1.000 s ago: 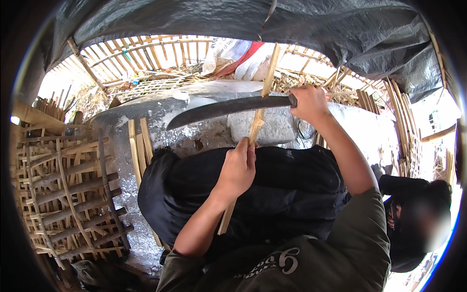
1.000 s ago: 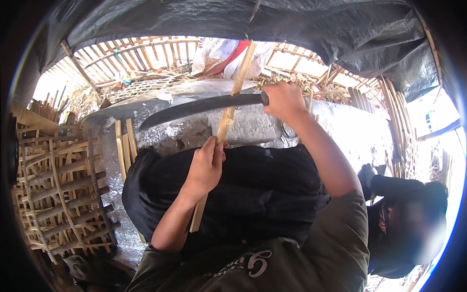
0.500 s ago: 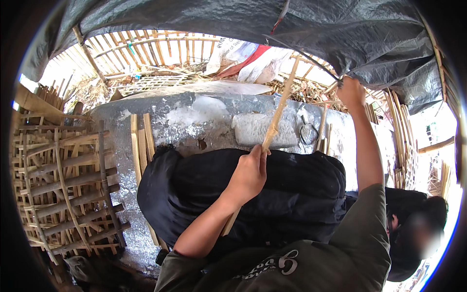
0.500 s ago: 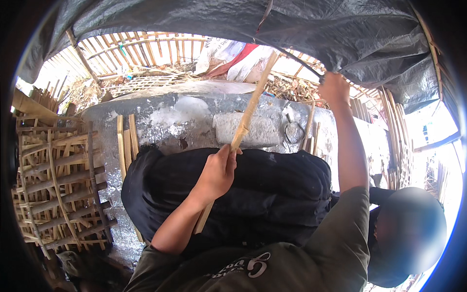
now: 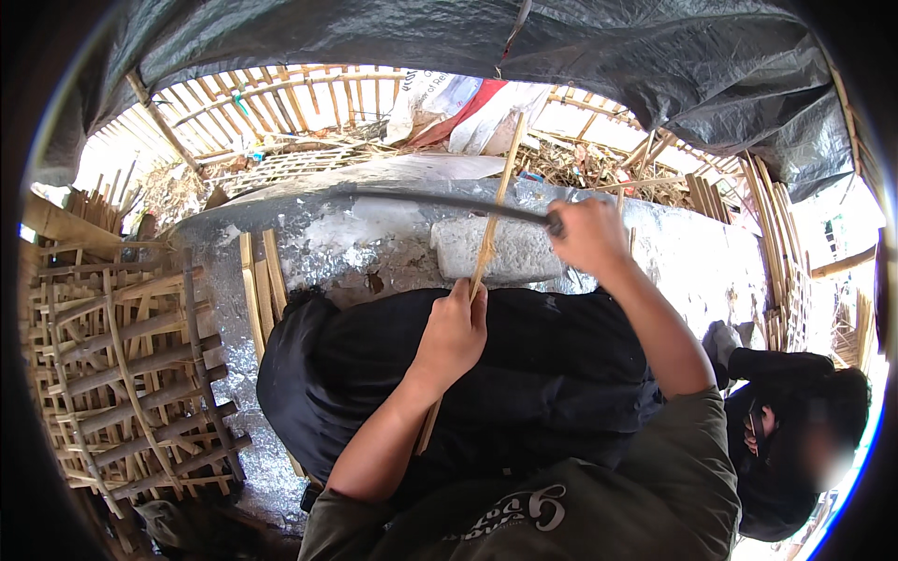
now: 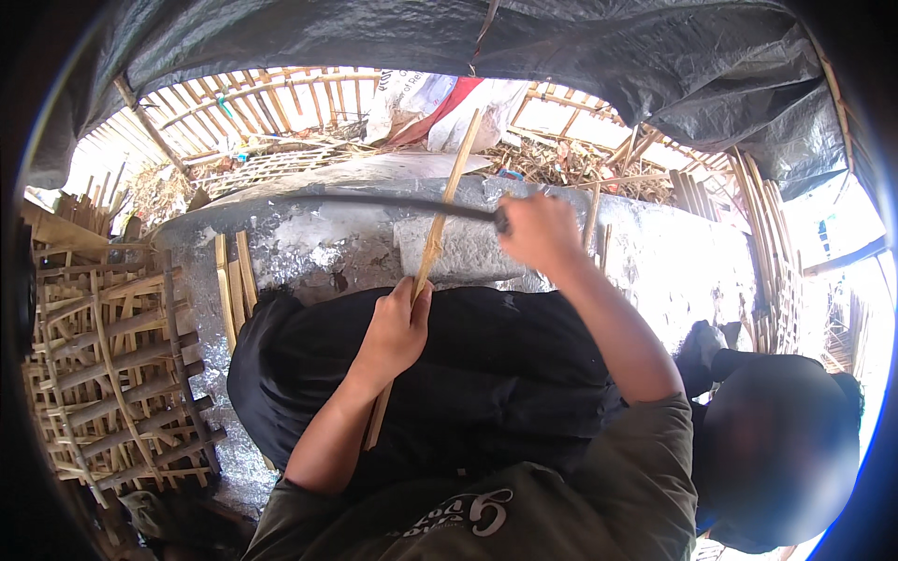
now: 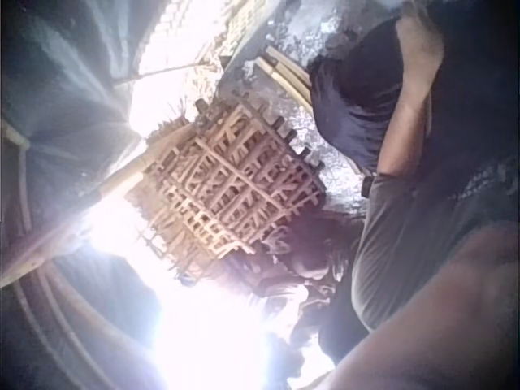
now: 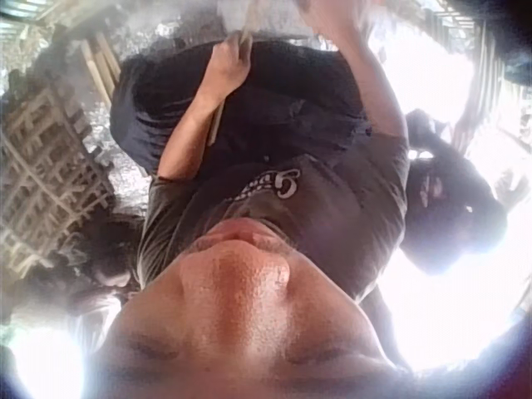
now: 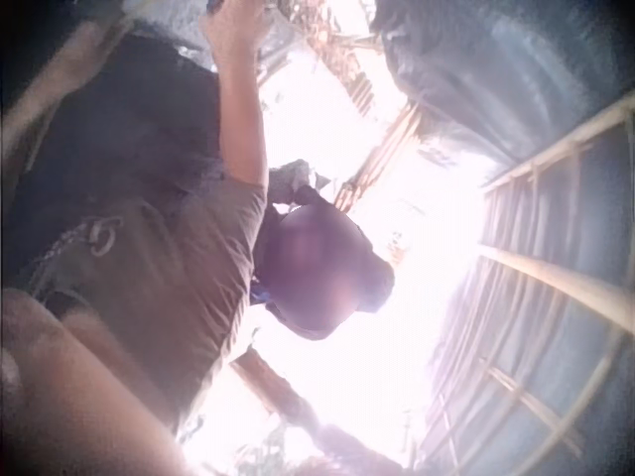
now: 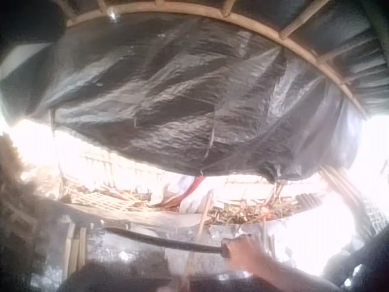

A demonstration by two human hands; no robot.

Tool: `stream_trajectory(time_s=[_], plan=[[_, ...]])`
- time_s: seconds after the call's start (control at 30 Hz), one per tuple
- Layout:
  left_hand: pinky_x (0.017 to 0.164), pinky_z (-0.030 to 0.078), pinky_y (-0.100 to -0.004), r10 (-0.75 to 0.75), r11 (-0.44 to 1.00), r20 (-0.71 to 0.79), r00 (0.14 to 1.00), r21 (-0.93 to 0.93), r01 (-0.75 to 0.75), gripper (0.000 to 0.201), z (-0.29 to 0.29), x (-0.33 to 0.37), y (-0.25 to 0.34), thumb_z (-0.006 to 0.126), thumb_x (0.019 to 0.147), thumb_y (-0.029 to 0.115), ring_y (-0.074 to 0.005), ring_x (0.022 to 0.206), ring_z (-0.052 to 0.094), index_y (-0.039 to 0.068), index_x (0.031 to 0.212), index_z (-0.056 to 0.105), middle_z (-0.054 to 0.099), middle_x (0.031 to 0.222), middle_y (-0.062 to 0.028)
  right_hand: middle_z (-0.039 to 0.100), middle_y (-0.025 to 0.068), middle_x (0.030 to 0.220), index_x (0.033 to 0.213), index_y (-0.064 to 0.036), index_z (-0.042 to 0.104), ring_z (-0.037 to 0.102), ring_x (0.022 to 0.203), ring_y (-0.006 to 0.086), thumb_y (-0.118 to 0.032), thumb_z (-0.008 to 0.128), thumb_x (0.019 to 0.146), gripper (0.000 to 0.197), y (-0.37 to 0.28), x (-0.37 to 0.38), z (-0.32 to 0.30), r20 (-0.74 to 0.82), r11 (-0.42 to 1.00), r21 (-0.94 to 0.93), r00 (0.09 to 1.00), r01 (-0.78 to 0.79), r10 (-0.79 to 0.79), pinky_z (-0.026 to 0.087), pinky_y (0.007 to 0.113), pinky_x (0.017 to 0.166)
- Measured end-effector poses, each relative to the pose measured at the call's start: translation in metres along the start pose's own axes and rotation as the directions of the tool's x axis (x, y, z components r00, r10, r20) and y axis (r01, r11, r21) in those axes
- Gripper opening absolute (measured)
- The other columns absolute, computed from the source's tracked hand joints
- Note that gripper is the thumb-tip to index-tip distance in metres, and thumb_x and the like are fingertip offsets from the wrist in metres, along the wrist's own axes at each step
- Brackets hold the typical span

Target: The person uses a machete to shave and smooth a thin bamboo strip while seated. They repeatedly draw the blade along the strip, rotate it to work different sides, and inspect the edges by hand.

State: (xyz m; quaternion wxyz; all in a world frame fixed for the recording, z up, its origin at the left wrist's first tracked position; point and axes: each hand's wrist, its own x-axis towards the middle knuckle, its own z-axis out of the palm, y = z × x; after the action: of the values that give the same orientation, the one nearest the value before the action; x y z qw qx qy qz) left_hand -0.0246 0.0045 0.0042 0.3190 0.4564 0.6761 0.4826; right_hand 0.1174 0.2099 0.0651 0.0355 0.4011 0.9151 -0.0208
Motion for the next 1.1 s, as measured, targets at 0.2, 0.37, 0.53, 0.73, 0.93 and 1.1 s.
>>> stream_trajectory(time_s=[0.2,0.37,0.53,0.73,0.93,1.1], plan=[[0.058,0.047,-0.0427,0.059,0.995,-0.016,0.998,-0.081,-0.06,0.016,0.004,-0.001,-0.005,0.05,0.103,0.008,-0.0408,0.066,0.065,-0.004,0.094,0.056,0.061,0.07,-0.0226,0.071,0.0145,0.08,0.09,-0.0099,0.071,0.073,0.078,0.0332,-0.023,0.072,0.07,0.023,-0.039,-0.011,0.009,0.029,0.989,-0.134,0.997,0.068,-0.065,0.059,0.045,0.075],[0.057,0.046,-0.0368,-0.009,0.983,0.072,0.997,-0.181,0.022,0.018,-0.005,-0.002,0.007,0.048,0.104,0.009,-0.0229,0.056,0.058,-0.002,0.094,0.057,0.055,0.064,-0.0126,0.071,0.0159,0.08,0.085,-0.0081,0.072,0.073,0.08,0.0339,-0.022,0.072,0.071,0.02,-0.025,0.002,0.003,-0.011,0.986,-0.148,0.997,0.072,-0.075,0.059,0.045,0.075],[0.057,0.045,-0.0368,0.073,0.975,0.196,0.978,-0.221,-0.029,0.017,-0.005,-0.019,0.009,0.048,0.104,0.009,-0.0219,0.055,0.055,-0.002,0.095,0.057,0.054,0.062,-0.0106,0.072,0.0187,0.087,0.092,-0.0081,0.074,0.074,0.085,0.0325,-0.022,0.069,0.081,0.018,0.059,0.03,-0.023,-0.173,0.936,-0.255,0.964,-0.241,0.201,0.059,0.045,0.079],[0.056,0.044,-0.0363,0.115,0.971,0.19,0.975,-0.226,-0.071,0.016,0.009,-0.015,0.006,0.047,0.104,0.008,-0.0217,0.054,0.054,-0.002,0.098,0.058,0.052,0.062,-0.011,0.072,0.018,0.087,0.098,-0.0119,0.074,0.073,0.082,0.0335,-0.021,0.069,0.083,0.018,0.079,0.011,-0.022,-0.161,0.939,-0.181,0.951,-0.292,0.265,0.06,0.045,0.079],[0.06,0.046,-0.0344,0.012,0.967,0.176,0.984,-0.252,0.034,0.018,0.001,-0.008,0.013,0.045,0.105,0.009,-0.0199,0.058,0.057,-0.002,0.1,0.058,0.053,0.063,-0.0095,0.072,0.0117,0.077,0.089,-0.0131,0.073,0.071,0.076,0.0345,-0.027,0.071,0.083,0.015,0.02,-0.014,-0.006,-0.08,0.986,0.082,0.985,-0.147,0.154,0.058,0.048,0.073],[0.055,0.046,-0.0426,-0.017,0.968,0.125,0.992,-0.245,0.048,0.014,0.001,-0.011,0.014,0.048,0.103,0.005,-0.0343,0.055,0.062,-0.003,0.097,0.057,0.058,0.062,-0.0169,0.071,0.0121,0.075,0.081,-0.0128,0.072,0.071,0.075,0.0334,-0.023,0.071,0.074,0.012,-0.008,-0.03,0.0,-0.039,0.995,-0.093,0.998,0.039,-0.043,0.057,0.047,0.072]])
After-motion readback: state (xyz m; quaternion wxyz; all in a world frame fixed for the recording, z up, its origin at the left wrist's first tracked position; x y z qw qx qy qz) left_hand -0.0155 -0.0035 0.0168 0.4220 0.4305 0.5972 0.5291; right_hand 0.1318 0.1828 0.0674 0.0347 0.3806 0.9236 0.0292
